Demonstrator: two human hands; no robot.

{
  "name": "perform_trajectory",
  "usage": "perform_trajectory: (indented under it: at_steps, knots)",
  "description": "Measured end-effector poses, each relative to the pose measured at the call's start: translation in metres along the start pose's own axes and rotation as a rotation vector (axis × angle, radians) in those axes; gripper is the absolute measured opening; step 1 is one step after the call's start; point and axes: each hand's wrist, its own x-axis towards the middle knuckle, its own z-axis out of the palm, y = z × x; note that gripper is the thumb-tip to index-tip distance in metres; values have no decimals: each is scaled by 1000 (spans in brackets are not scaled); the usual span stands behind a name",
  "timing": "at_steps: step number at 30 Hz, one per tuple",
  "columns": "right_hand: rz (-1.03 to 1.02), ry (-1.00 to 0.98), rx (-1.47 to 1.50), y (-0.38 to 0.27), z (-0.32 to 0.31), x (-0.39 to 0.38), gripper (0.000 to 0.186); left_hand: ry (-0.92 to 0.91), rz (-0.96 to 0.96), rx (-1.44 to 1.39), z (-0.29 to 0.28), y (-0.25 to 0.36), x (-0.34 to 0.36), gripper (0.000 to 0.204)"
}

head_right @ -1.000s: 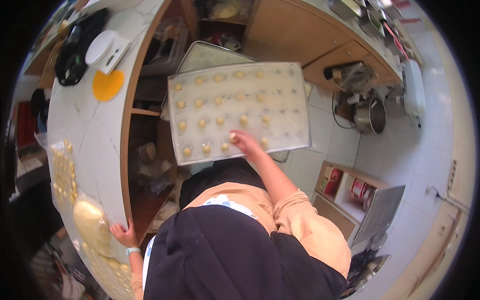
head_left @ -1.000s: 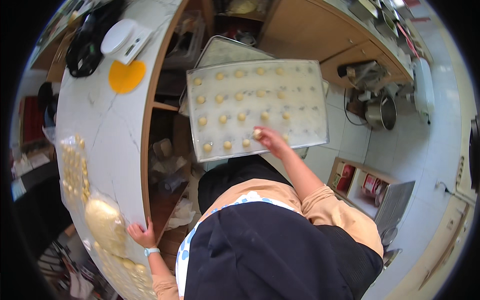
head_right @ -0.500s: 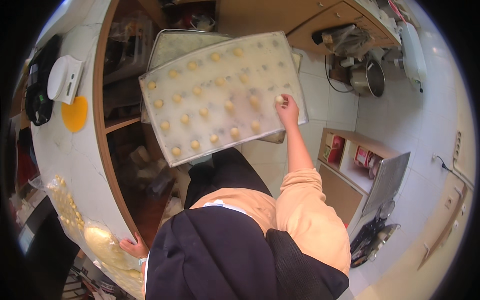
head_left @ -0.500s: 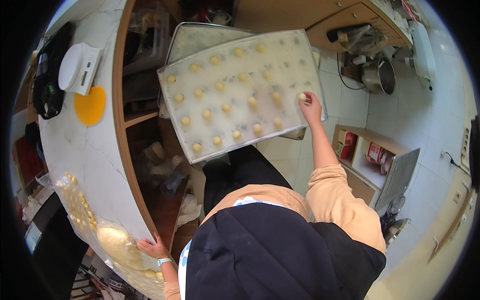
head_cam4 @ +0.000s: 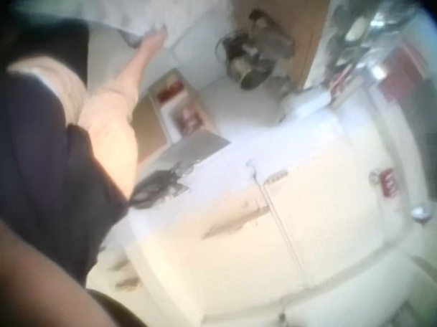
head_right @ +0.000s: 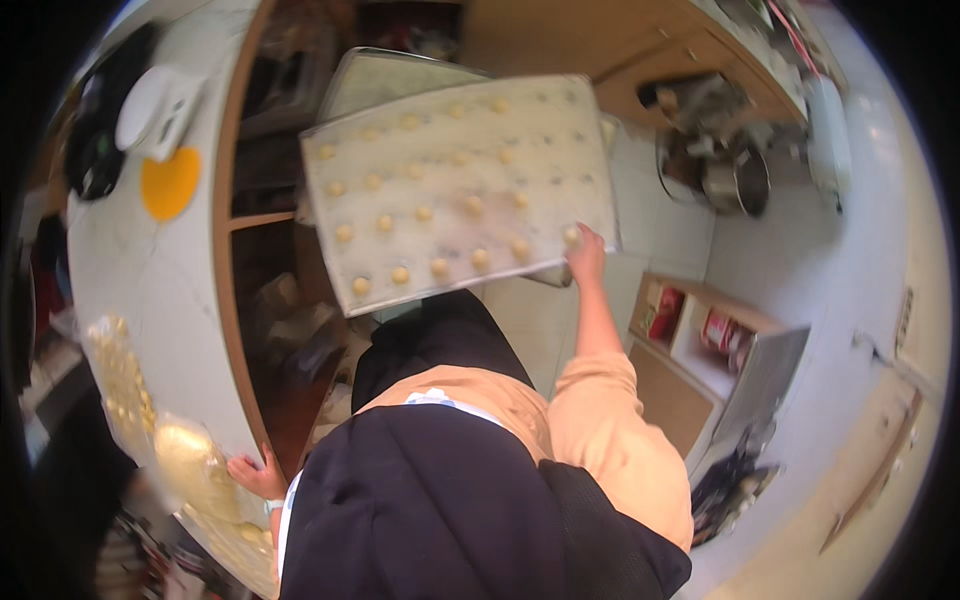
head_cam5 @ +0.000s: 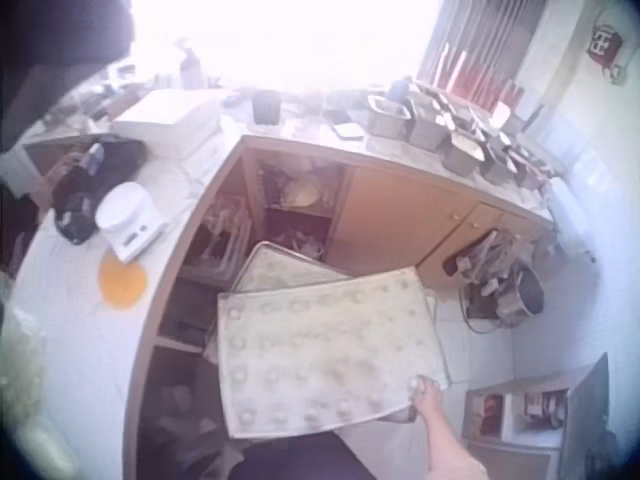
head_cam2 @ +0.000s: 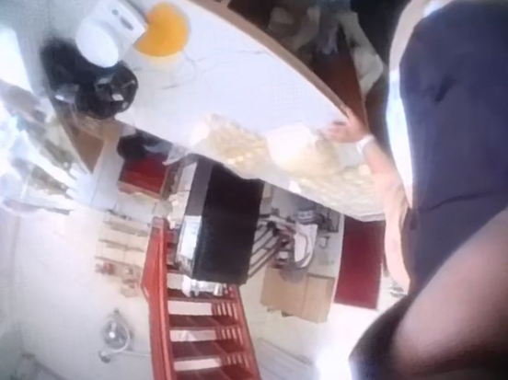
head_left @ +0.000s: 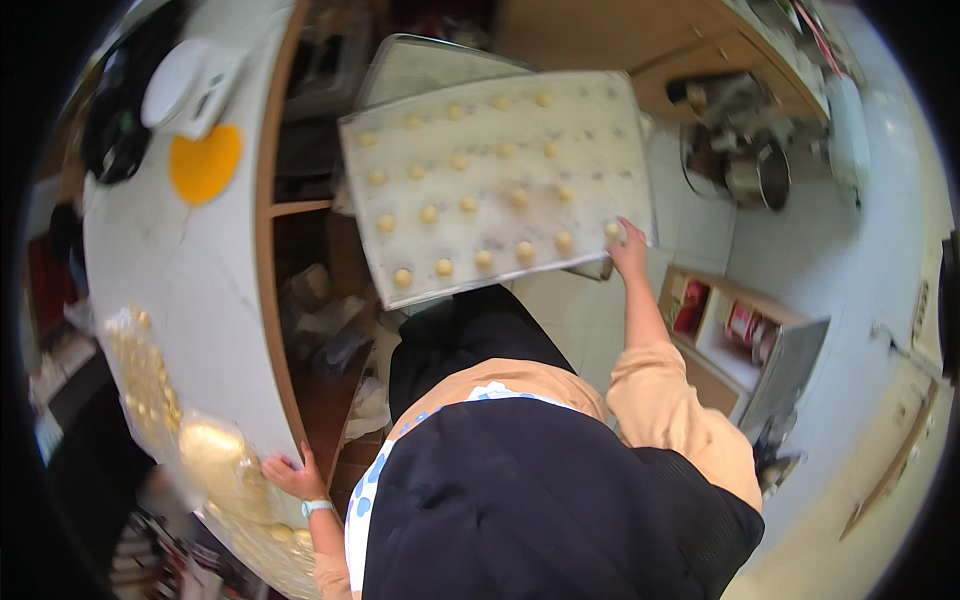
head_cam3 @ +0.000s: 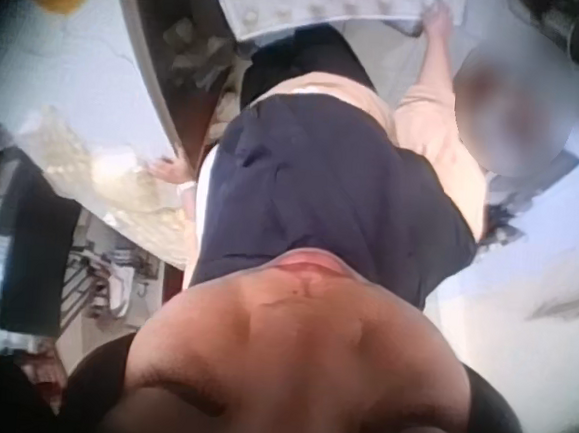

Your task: The person rolls small dough pieces into balls on the countertop by hand and arranges them onto a baking tray.

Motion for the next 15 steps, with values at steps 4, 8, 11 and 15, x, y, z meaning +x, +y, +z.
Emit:
perform_trajectory:
  at_steps: [4,8,11,15]
  knots:
    - [15,102,232,-73,-6,28,48,-15,-116,-105,1,-3,-2,51]
    - [-429,76,535,-305,-27,13,18,0,-105,-154,-3,0,10,48]
    - [-949,-204,743,-490,-35,-80,12,8,-128,-188,-8,0,9,49]
    - [-1501,-413,558,-626,24,-185,15,48,-160,-274,-13,-2,5,48]
